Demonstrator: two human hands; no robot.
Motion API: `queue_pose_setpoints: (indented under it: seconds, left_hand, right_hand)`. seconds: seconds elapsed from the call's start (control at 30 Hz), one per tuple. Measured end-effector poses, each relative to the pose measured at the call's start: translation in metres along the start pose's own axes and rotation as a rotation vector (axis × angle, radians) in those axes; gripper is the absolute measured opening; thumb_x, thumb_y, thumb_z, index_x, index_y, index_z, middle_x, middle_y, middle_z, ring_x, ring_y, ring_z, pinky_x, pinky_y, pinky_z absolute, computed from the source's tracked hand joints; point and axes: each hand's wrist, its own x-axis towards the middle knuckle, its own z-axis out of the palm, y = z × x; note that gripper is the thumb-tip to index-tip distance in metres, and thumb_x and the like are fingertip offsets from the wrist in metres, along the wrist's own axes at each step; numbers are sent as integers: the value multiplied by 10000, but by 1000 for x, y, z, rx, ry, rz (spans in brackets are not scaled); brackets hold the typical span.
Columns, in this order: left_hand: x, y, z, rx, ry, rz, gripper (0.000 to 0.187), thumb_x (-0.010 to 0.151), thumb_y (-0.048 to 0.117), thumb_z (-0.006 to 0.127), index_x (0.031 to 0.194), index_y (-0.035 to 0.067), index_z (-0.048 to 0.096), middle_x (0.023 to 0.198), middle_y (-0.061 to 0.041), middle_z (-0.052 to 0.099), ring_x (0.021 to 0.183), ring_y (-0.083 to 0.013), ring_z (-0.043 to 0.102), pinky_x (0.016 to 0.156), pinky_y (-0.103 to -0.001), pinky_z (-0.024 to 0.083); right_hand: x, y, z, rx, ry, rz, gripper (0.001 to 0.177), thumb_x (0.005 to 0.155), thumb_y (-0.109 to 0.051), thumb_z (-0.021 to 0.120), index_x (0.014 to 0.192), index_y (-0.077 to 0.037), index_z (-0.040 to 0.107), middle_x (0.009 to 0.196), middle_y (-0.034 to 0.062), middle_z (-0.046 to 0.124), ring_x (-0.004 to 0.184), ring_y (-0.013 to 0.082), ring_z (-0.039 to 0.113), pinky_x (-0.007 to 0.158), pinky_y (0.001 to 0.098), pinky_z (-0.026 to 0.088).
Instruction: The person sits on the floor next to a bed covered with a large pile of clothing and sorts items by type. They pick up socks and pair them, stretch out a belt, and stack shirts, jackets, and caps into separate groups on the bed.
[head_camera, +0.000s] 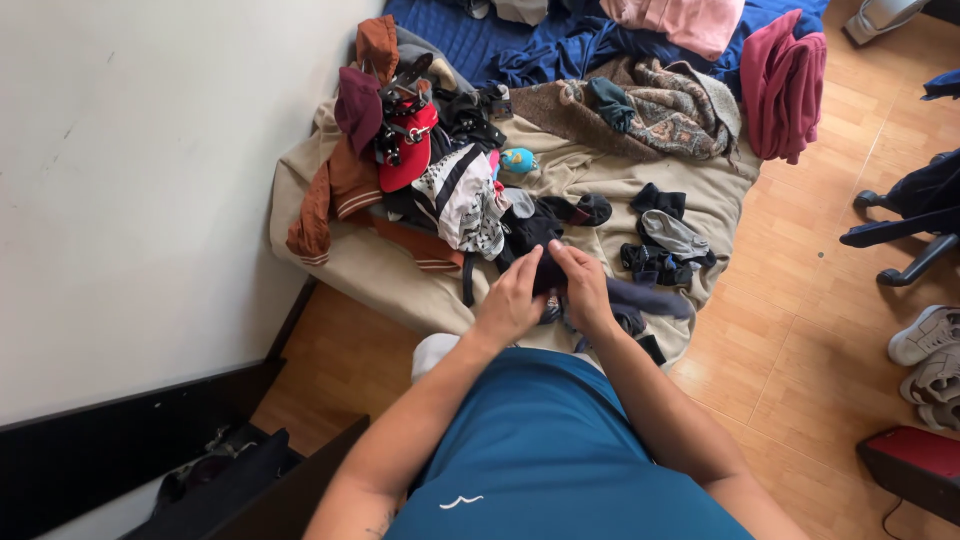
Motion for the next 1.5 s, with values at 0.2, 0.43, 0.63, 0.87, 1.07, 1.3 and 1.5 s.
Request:
queue_pose_setpoints:
  seconds: [0.2,0.43,0.63,0.87,1.07,1.3,1.5]
  left_hand:
    - [15,-10,-8,-111,-142,-655,358,1066,344,613,1151,12,718,912,-197,725,893,-374,724,745,-448,543]
    - [24,-2,-13,-684,147,-834,311,947,270,701,1087,-3,754,897,-40,733,736,-88,627,634,-287,530]
    - [21,1,-10,-667,238,-751,251,931,208,721,1039,-19,721,892,-17,739,760,-75,666,688,-260,574]
    - [10,-28,3,-1025,145,-844,273,1047,214,596,1050,-29,721,871,-45,714,742,-102,654,703,-275,552]
    - [2,-37,15,-1221,149,-829,174,1038,163,617,1067,4,681,962,-62,721,825,-138,698,804,-303,582]
    - [-7,-51,33,-1561,178,-828,99,1048,145,585,1090,76,643,1072,-59,698,1009,-177,665,990,-355,522]
    - [-7,-56,27,-1422,50,-906,147,1066,172,512,1065,81,627,1056,-80,691,969,-193,656,957,-373,512]
  right_hand:
    - [-19,-25,16,-42,115,-16,298,1011,-288,602,1044,-33,753,952,35,733,781,88,689,635,282,603]
    - [-40,-37,33,-830,330,-655,187,948,-107,715,1122,-76,778,1094,87,711,845,180,709,730,309,583]
    - [-44,-44,35,-1052,503,-948,188,975,-42,720,1152,-79,770,1144,107,713,1017,296,676,908,376,539]
    - [-45,-25,46,-1118,106,-960,323,954,-153,720,1258,-45,709,1266,147,690,1057,331,661,936,404,529]
    - [-45,-18,45,-890,165,-645,299,973,-218,723,1235,-75,740,1121,127,740,917,225,731,801,329,569]
    - [-29,-9,36,-818,343,-270,294,975,-281,667,1181,-110,789,844,126,778,714,180,716,679,310,546]
    - [-22,9,24,-918,213,-665,305,970,-299,723,1064,-12,768,884,167,752,746,198,724,665,326,557]
